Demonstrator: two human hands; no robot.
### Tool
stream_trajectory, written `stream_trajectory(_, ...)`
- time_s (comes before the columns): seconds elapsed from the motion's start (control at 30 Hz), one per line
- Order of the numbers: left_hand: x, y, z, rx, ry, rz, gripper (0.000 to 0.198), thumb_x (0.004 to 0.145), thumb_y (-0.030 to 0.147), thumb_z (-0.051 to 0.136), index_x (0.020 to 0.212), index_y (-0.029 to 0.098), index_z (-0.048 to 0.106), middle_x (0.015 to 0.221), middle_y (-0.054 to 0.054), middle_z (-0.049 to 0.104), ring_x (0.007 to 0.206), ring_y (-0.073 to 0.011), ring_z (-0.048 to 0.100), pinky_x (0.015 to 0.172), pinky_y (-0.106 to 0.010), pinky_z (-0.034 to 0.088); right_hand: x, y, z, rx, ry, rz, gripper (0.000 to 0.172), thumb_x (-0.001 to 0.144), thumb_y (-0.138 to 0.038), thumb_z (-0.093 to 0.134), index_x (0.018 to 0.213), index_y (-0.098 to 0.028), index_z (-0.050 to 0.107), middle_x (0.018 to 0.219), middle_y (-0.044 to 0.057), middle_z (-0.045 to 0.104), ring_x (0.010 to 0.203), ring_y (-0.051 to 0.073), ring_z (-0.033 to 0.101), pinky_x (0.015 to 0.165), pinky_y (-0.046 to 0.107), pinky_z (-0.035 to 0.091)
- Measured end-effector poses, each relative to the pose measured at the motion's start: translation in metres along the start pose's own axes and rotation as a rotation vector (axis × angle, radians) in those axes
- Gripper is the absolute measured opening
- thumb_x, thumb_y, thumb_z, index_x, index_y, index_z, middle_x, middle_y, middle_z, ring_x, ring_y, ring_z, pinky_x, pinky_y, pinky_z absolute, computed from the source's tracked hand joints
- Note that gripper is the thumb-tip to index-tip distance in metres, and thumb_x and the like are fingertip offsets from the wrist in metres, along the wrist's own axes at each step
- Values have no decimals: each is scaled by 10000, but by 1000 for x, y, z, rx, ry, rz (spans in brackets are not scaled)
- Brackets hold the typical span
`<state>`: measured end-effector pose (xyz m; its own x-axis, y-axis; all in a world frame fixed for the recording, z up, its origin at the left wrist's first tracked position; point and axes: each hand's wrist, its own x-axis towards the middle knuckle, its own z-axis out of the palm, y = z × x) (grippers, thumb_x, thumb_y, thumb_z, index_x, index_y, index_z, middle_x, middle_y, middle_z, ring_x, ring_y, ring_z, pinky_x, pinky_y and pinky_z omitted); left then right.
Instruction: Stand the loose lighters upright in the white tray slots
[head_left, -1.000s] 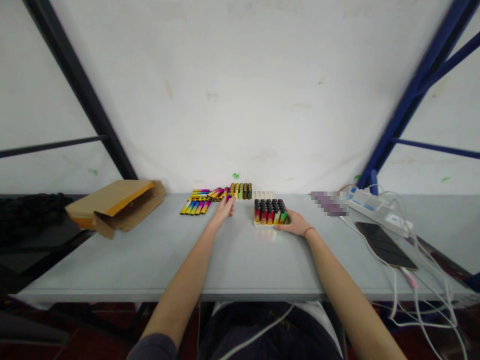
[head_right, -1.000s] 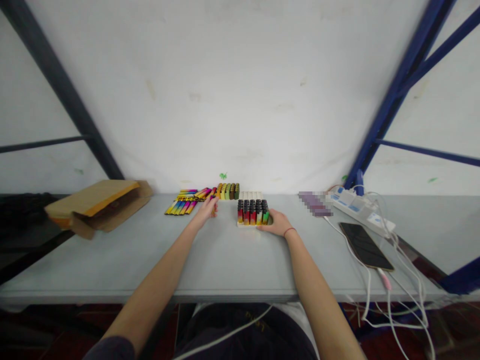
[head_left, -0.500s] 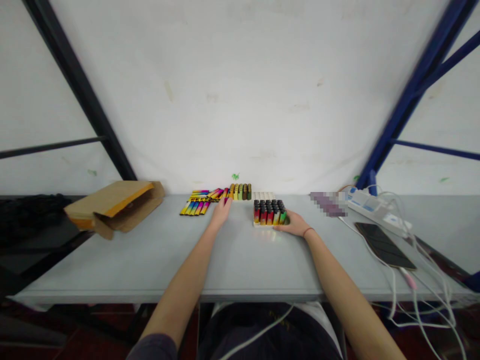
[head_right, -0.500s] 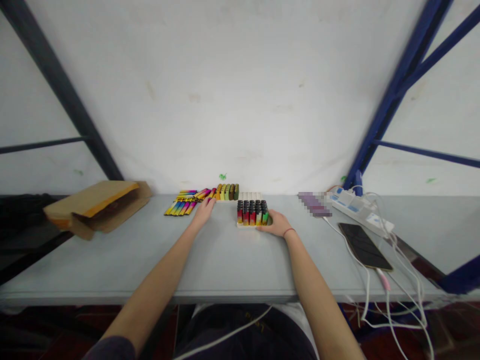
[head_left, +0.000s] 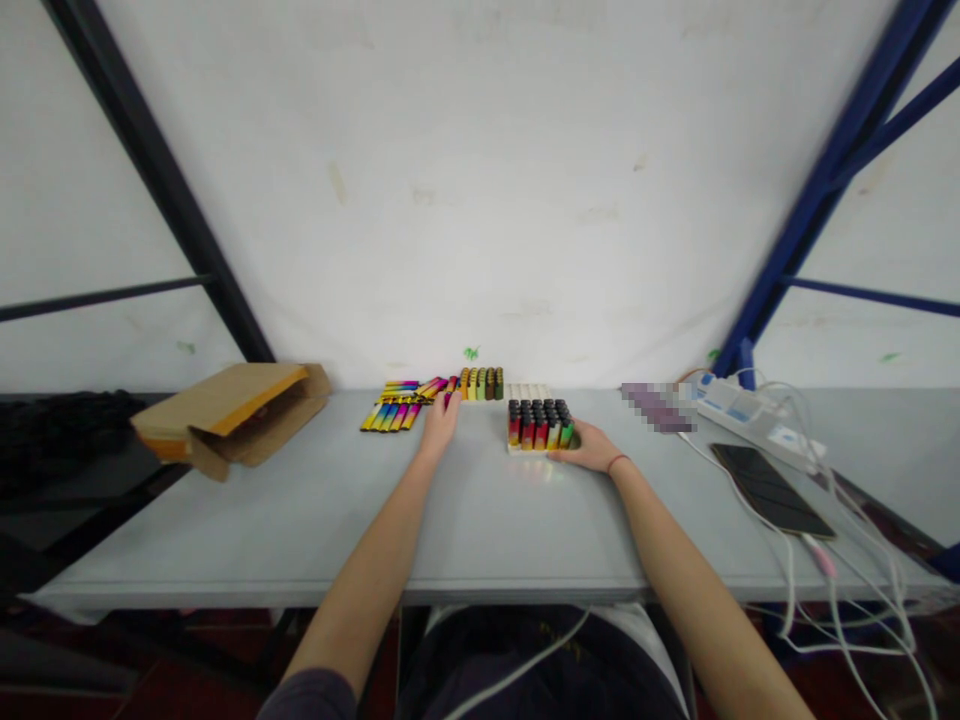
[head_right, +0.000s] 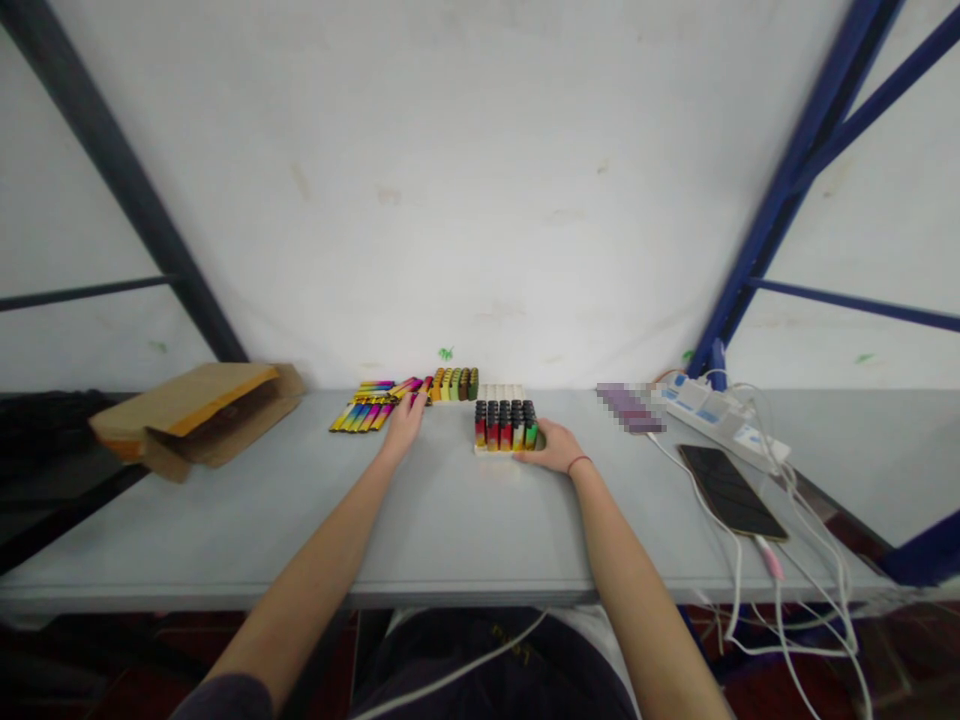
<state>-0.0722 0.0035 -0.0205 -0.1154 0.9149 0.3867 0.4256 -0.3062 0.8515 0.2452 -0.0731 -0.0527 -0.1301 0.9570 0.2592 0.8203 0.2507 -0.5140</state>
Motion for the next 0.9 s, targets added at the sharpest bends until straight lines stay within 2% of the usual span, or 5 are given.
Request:
stream_trajectory(0.13,-6,9,0,27,-75,-41,227,941,421,539,903,216,628,843,-54,666,945,-247,655,882,-328,478,0,-1,-1,5,-14,1,595,697,-561,811,1168,-220,685,1168,95,749,1062,308,693,952,412,543)
stream_trajectory(0.27,-8,14,2,45,-125,-61,185,927,351,551,798,221,578,793,-43,637,886,-236,650,853,-322,487,0,-1,-1,3,-16,8,578,706,-531,811,1171,-214,682,1178,101,748,1068,309,689,962,415,539)
stream_trajectory(0.67,-10,16,11,42,-142,-47,142,944,308,498,839,221,540,876,-77,662,928,-241,646,906,-355,490,-1,-1,-2,9,-28,2,600,707,-558,801,1170,-197,677,1183,111,742,1072,306,686,966,416,537)
stream_trajectory(0.77,-14,16,12,26,-208,-38,164,937,370,540,847,234,524,811,-42,643,857,-227,643,865,-349,507,-1,-3,-2,28,-23,4,596,697,-539,817,1178,-216,677,1183,94,746,1071,302,685,967,414,536)
stream_trajectory(0.9,-20,16,16,1,-260,41,282,864,399,673,989,213,501,833,-18,624,793,-203,629,836,-345,521,-1,-4,-2,32,-11,19,623,684,-563,824,1184,-220,680,1158,87,754,1057,301,690,955,406,539)
